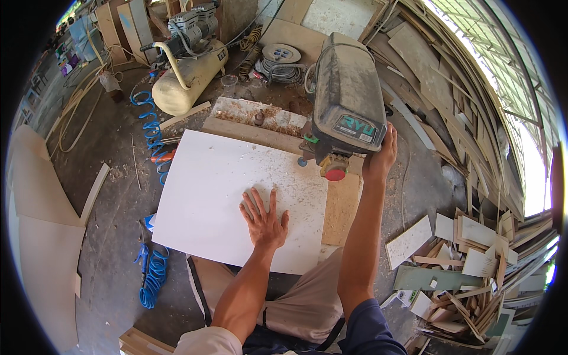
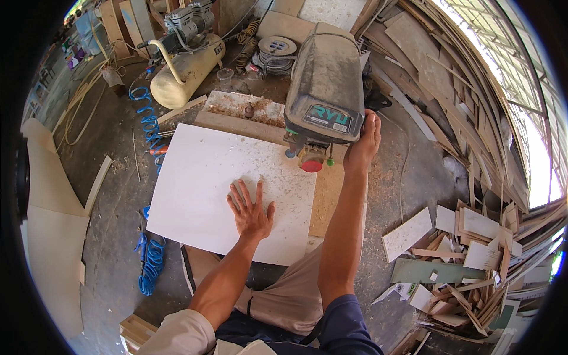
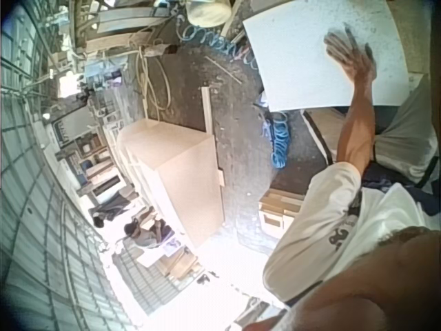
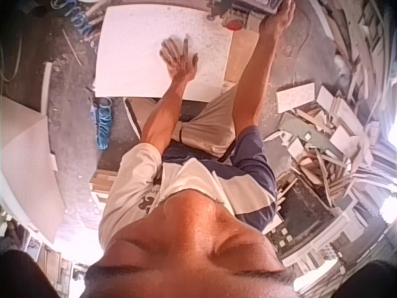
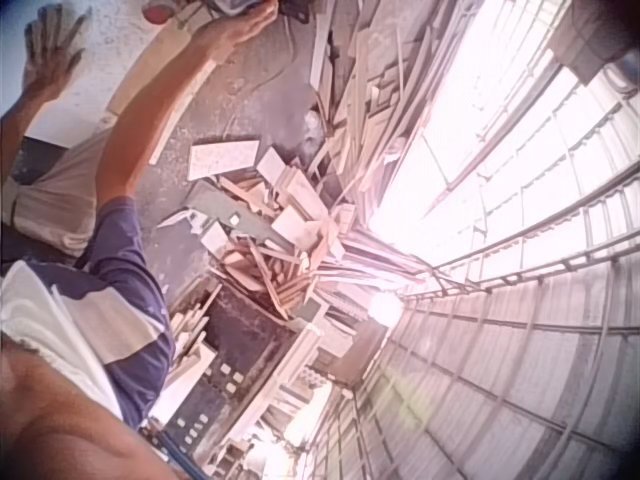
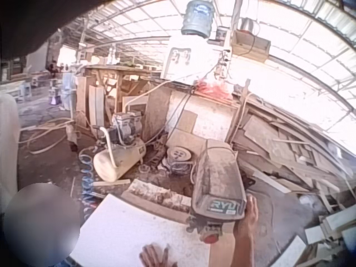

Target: The person uses a drill press to create circular holes in a white rectangular wood panel, positioning the wood under the bit and lowering the handle, then cleans the work surface with a blue air blower.

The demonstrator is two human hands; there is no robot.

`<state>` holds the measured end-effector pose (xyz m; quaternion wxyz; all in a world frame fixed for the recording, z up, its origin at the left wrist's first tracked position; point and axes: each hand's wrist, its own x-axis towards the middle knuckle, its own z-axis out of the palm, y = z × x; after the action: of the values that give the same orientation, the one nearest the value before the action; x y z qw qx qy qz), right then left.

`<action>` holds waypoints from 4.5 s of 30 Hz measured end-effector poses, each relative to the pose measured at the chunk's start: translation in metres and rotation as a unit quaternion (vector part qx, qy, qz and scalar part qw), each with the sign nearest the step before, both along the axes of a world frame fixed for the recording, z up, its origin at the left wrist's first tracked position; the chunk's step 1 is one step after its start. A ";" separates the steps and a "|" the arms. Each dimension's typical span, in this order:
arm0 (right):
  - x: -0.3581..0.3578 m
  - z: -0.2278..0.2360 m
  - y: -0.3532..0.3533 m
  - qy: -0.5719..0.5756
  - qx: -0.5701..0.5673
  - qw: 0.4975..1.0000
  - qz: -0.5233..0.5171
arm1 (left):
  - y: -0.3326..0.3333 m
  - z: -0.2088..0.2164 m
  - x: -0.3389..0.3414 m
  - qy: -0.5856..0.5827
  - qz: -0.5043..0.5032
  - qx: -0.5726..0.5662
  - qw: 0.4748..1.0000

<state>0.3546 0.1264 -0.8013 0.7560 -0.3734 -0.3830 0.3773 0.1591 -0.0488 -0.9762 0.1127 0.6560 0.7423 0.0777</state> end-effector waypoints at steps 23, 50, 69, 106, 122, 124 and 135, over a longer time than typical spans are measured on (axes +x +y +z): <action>0.006 -0.008 0.002 -0.200 -0.011 0.976 -0.090 | 0.000 0.000 0.000 -0.008 -0.003 -0.004 1.000; 0.029 -0.017 0.020 -0.286 -0.016 0.954 -0.094 | 0.000 0.000 0.000 -0.002 -0.011 0.009 1.000; 0.021 -0.024 0.015 -0.246 0.013 0.965 -0.093 | 0.000 -0.001 -0.001 -0.005 -0.008 0.001 1.000; 0.013 -0.025 0.009 -0.221 0.014 0.969 -0.106 | 0.001 -0.002 0.000 0.002 -0.005 0.001 1.000; 0.015 -0.029 0.006 -0.197 0.021 0.977 -0.084 | 0.001 0.001 -0.001 -0.008 -0.008 -0.008 1.000; 0.016 -0.030 0.006 -0.202 0.019 0.976 -0.082 | 0.001 0.001 -0.001 -0.008 -0.010 -0.006 1.000; 0.017 -0.034 0.006 -0.180 0.012 0.981 -0.072 | 0.001 0.001 -0.001 -0.011 -0.009 -0.015 1.000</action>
<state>0.3720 0.1321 -0.8350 0.7042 -0.4527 -0.4897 0.2436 0.1584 -0.0479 -0.9757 0.1310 0.6602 0.7359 0.0730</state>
